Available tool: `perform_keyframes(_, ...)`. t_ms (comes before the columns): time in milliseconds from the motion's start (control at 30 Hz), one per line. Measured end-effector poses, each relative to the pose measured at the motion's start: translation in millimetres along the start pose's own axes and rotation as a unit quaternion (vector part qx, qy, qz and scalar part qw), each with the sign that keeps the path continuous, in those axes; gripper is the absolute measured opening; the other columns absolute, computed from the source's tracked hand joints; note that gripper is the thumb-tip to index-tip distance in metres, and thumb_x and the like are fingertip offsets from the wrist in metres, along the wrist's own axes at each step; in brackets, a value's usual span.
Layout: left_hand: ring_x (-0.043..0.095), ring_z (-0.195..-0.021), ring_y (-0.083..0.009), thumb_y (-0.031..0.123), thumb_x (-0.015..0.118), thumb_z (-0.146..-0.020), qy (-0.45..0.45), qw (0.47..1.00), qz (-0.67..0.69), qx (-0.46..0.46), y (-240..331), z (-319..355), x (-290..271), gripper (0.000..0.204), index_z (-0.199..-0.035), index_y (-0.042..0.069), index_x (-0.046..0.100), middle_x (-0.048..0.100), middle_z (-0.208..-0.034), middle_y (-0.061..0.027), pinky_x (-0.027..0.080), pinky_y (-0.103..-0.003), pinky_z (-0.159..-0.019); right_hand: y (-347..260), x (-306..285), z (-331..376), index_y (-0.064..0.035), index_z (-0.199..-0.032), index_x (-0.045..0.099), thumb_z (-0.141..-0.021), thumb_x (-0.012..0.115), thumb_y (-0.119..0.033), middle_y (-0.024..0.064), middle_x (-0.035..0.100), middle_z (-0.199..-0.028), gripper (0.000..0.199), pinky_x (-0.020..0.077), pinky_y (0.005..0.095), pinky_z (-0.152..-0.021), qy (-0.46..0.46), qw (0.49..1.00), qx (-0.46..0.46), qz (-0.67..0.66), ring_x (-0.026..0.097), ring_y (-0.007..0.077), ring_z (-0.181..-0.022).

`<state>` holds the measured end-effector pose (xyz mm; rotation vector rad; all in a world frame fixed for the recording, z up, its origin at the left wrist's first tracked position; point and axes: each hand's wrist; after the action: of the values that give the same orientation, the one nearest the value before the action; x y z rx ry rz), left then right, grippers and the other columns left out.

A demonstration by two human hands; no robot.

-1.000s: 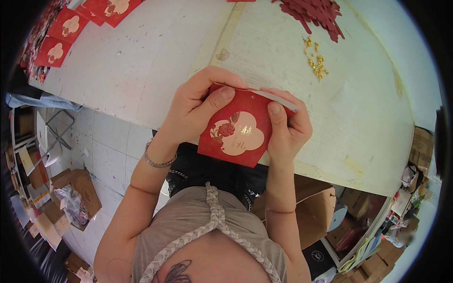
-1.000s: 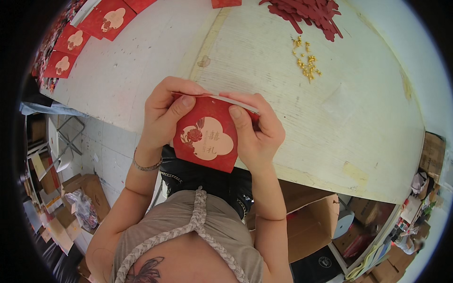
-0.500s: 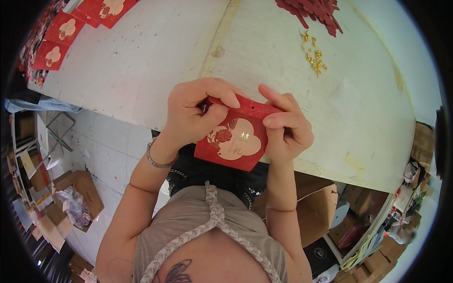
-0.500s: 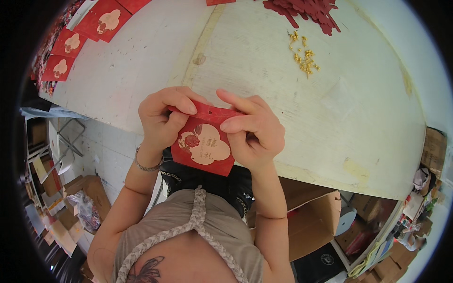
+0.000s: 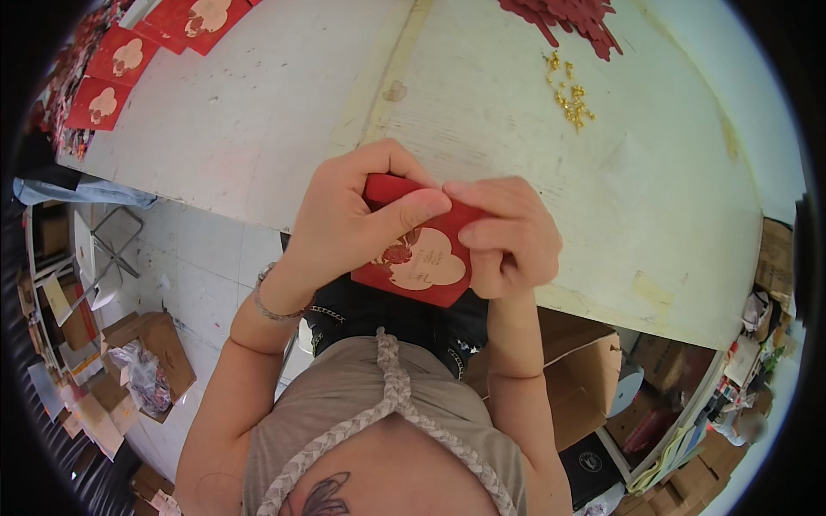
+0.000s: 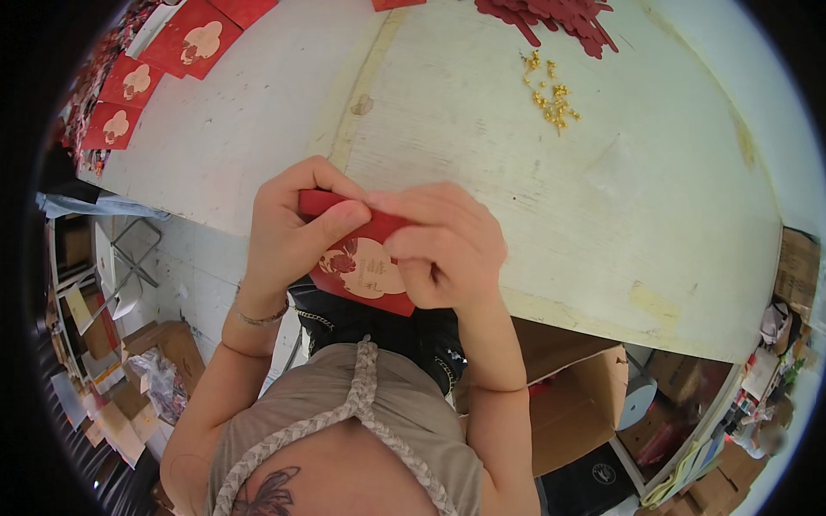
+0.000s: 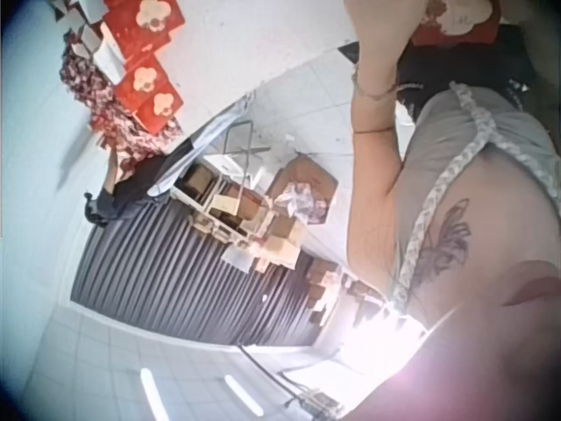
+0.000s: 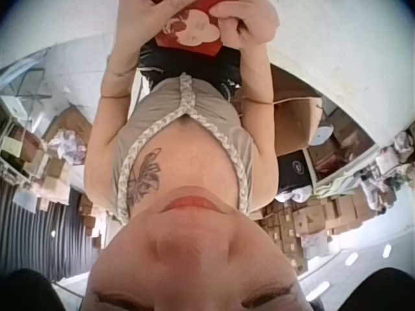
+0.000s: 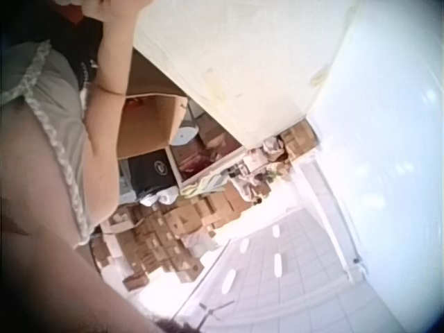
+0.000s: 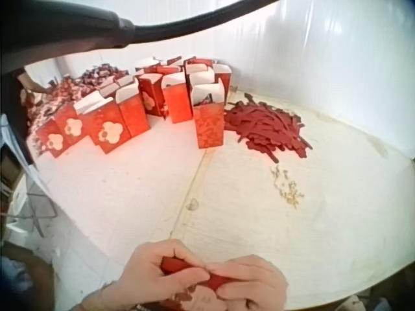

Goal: The person repeatedly assembles small red paper gift boxes by folding flaps and inserting a red ribbon through a pre-punched hole. The person fills each box with wrapped candies, closes the lid, and places the finished box on the table. The process is repeated multiple times.

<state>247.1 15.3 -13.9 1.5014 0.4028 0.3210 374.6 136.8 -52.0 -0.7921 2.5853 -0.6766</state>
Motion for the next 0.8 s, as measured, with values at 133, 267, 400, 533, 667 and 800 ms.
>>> perform_keyframes(133,0.057,-0.064,-0.0062,0.010,0.067,-0.081,0.066,0.996,-0.024,0.057,-8.6,1.6,6.6,0.011,-0.083,0.001,0.061,0.061,-0.070,-0.0015,0.046,-0.021,-0.057,-13.3,-0.3,4.4,-0.0031,-0.071,0.055,-0.068,0.049,0.006,0.0157,0.067,-0.088,0.012,0.0482,0.0259,-0.065,0.057,0.964,0.214,-0.145,0.060,0.0201,-0.070)
perform_keyframes(267,0.057,-0.067,-0.0068,0.009,0.064,-0.084,0.032,0.989,-0.072,0.127,-13.2,-1.1,1.1,0.009,-0.085,0.000,0.061,0.062,-0.072,-0.0002,0.047,-0.021,-0.059,-39.4,-8.4,-13.4,0.0007,-0.090,0.066,-0.087,0.058,-0.011,0.0101,0.068,-0.083,0.014,0.0463,0.0222,-0.061,-0.052,0.901,0.428,-0.049,0.058,0.0118,-0.066)
perform_keyframes(400,0.057,-0.076,-0.0075,0.010,0.059,-0.088,-0.082,0.996,0.040,0.011,-11.1,-14.7,-14.6,0.012,-0.088,-0.002,0.061,0.063,-0.082,-0.0031,0.047,-0.021,-0.067,-38.3,-9.5,-8.6,-0.0013,-0.094,0.068,-0.090,0.057,-0.015,0.0057,0.067,-0.073,0.018,0.0454,0.0210,-0.056,-0.020,0.911,0.413,-0.003,0.056,0.0077,-0.061)
perform_keyframes(533,0.058,-0.077,-0.0078,0.011,0.056,-0.089,-0.087,0.995,0.024,0.036,-15.4,-21.1,-24.6,0.015,-0.089,-0.003,0.062,0.064,-0.082,-0.0045,0.047,-0.020,-0.068,-37.3,-5.7,-3.9,-0.0011,-0.096,0.066,-0.090,0.057,-0.015,0.0058,0.067,-0.074,0.019,0.0456,0.0213,-0.057,-0.029,0.906,0.422,-0.012,0.056,0.0078,-0.062)
perform_keyframes(667,0.059,-0.086,-0.0142,0.009,0.058,-0.086,-0.015,0.989,-0.069,0.134,-8.5,-33.9,-27.1,0.012,-0.088,-0.002,0.063,0.064,-0.092,-0.0089,0.047,-0.023,-0.071,-36.0,-6.5,-11.3,-0.0002,-0.101,0.064,-0.086,0.060,-0.011,0.0095,0.067,-0.080,0.019,0.0473,0.0242,-0.056,-0.053,0.935,0.344,0.064,0.061,0.0159,-0.062)
perform_keyframes(800,0.049,-0.111,-0.0256,0.007,0.063,-0.081,0.134,0.921,-0.240,0.276,5.8,-28.7,-1.2,0.031,-0.110,-0.001,0.057,0.051,-0.124,-0.0164,0.041,-0.032,-0.092,-32.3,7.1,-13.9,0.0012,-0.106,0.061,-0.079,0.064,-0.005,0.0139,0.067,-0.089,0.028,0.0503,0.0287,-0.057,-0.009,0.931,0.205,0.303,0.064,0.0254,-0.067)
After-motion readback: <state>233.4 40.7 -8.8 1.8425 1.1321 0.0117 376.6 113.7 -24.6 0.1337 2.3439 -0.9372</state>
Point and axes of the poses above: each hand's wrist, its own z-axis away from the middle knuckle, its own x-axis out of the palm, y = z × x
